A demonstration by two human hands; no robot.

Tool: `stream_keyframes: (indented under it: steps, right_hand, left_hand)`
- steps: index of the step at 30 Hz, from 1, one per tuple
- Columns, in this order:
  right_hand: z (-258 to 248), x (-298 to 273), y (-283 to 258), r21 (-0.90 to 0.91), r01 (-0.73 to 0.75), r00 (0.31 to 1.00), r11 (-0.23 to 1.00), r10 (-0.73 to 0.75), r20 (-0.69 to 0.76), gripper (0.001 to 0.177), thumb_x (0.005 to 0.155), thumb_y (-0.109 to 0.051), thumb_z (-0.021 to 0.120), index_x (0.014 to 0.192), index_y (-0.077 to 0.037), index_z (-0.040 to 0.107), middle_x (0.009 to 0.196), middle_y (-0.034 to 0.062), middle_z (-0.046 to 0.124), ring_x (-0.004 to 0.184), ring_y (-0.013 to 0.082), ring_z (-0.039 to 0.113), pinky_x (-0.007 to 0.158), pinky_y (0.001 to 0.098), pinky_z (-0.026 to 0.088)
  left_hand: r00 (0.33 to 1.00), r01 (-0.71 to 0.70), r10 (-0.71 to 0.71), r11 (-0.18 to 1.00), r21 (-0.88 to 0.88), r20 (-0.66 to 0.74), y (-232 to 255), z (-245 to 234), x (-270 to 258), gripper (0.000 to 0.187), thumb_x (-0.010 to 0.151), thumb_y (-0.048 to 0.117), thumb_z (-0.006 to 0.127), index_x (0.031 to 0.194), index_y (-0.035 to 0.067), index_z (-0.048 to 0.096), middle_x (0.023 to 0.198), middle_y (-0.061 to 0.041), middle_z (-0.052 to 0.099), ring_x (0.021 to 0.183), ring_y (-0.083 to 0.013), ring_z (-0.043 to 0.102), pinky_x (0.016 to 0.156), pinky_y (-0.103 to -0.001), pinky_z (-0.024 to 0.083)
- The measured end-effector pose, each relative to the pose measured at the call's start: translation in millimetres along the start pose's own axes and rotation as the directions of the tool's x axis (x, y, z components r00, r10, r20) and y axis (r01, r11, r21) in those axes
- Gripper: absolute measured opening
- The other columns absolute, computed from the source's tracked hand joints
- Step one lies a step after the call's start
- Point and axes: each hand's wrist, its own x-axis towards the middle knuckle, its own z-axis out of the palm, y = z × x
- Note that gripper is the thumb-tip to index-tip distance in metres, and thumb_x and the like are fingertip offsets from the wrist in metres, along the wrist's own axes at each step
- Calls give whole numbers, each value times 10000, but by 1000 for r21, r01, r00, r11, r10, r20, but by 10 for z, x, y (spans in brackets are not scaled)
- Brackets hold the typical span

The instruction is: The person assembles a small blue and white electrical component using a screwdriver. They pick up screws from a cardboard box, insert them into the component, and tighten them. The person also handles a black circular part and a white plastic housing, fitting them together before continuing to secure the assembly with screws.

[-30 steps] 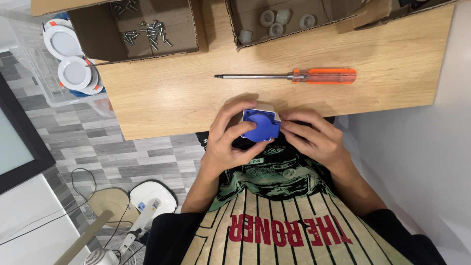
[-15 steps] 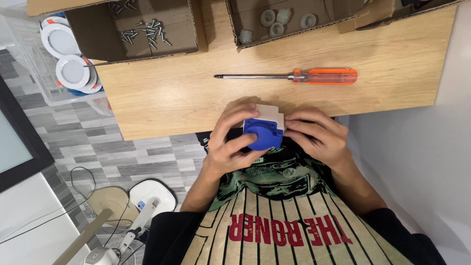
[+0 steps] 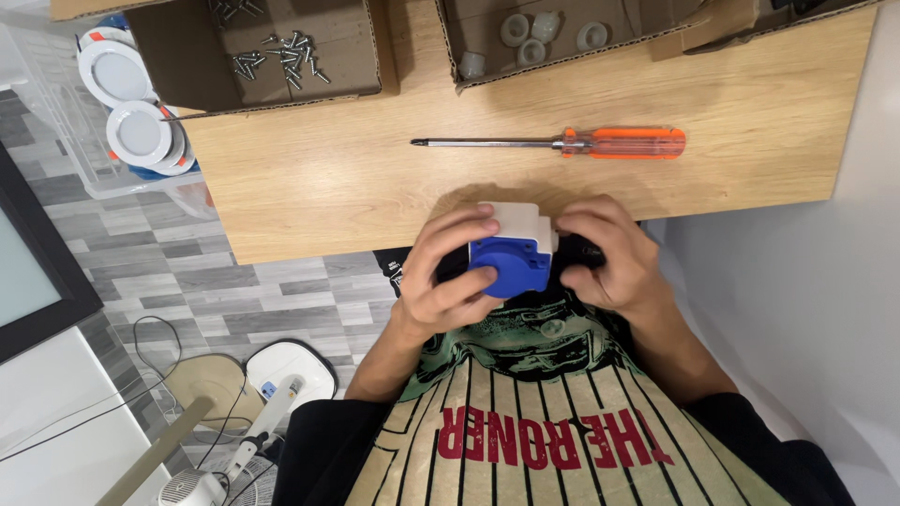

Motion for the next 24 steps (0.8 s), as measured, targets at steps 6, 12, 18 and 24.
stream_keyframes:
  steps: [6,12,18,24]
  right_hand:
    - [5,44,-33,-28,158,986,987,-156,54,229,1050,-73,685,1246,30,745,1084,276,737,784,388,704,662,488,615]
    - [54,-67,69,-65,119,991,991,-115,64,209,1083,-118,640,1226,28,683,1065,252,719,778,366,677,652,491,610]
    - [-20,89,-16,-124,-25,996,992,35,79,270,1091,-253,664,1147,5,721,1137,199,735,912,359,689,799,489,619]
    - [-444,106,-854,637,56,990,769,-125,63,237,1179,-376,587,1010,-218,642,1161,-3,736,979,208,744,787,371,660]
  left_hand:
    - [999,51,-52,996,-66,-8,-2,-54,10,328,891,138,933,1110,79,697,1152,-332,747,1014,-577,771,854,-665,665]
    - [997,74,-75,995,-69,-13,28,-9,-5,361,868,137,952,1104,84,685,1175,-322,745,1048,-559,773,887,-665,661]
    - [995,98,-98,994,-52,3,-43,23,52,472,868,123,954,1236,127,658,1297,-256,698,1224,-490,714,1032,-675,609]
    - [979,144,-145,989,17,145,-114,-80,11,555,935,146,963,1300,92,549,1369,-261,597,1216,-476,691,1082,-627,652]
